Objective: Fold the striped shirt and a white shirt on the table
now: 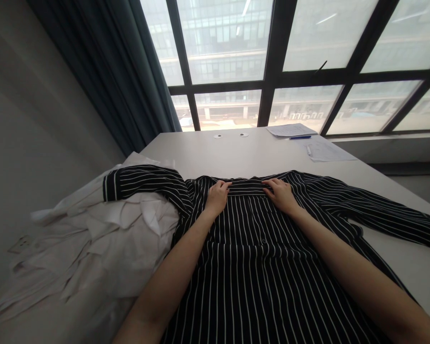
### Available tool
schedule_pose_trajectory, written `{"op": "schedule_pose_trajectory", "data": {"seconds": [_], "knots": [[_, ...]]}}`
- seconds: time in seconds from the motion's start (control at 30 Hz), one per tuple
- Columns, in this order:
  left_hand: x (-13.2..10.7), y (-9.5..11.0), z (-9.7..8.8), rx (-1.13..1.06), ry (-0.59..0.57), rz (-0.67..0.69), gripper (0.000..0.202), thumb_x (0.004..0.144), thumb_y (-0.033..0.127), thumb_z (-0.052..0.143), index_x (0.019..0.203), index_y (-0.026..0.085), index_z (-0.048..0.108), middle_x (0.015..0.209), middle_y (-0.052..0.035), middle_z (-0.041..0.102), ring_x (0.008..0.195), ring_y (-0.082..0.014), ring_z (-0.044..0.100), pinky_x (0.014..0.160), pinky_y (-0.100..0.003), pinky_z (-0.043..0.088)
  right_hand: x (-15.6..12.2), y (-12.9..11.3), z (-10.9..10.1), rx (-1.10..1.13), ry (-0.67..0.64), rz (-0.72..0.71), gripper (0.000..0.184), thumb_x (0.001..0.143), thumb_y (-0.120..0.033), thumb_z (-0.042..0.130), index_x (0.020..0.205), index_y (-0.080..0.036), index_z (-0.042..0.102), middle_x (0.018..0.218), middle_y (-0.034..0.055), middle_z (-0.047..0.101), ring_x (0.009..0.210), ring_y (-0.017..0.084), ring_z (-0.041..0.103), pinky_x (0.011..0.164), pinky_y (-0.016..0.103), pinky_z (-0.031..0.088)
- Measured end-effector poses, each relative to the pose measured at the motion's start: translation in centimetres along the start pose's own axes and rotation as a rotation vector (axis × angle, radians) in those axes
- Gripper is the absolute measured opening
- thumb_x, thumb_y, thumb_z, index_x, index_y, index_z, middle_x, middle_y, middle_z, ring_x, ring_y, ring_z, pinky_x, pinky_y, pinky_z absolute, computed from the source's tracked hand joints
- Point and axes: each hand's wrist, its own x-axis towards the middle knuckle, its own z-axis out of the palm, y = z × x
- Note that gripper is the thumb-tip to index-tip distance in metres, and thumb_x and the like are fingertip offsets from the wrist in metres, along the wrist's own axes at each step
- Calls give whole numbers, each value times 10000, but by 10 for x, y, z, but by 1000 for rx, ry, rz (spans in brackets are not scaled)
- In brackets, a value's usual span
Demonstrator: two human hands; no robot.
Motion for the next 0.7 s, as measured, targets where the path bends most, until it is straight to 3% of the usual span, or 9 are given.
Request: {"op": "schedule_pose_trajectory", "data": {"seconds": [0.33,0.5,0.7], "knots": [[3,-2,0,-30,-3,-60,322,942,120,492,1210,240,623,1103,-61,607,1106,-218,557,988,-395,417,3,6,4,9,15,28,205,936,-321,467,951,-208,637,1006,99,657,988,272,597,840,429,404],[3,0,-2,-37,-13,-54,328,932,101,486,1180,248,643,1127,-60,626,1132,-224,552,1008,-415,402,2,6,3,7,15,17,207,937,-331,462,981,-212,626,998,101,654,973,272,597,836,427,407],[1,0,-1,-44,-31,27,492,902,-6,395,1201,303,634,1261,-10,631,1238,-184,509,1101,-437,303,1,3,1,-6,6,-12,216,920,-363,497,1026,-236,636,1029,103,636,1008,286,576,863,445,402]]}}
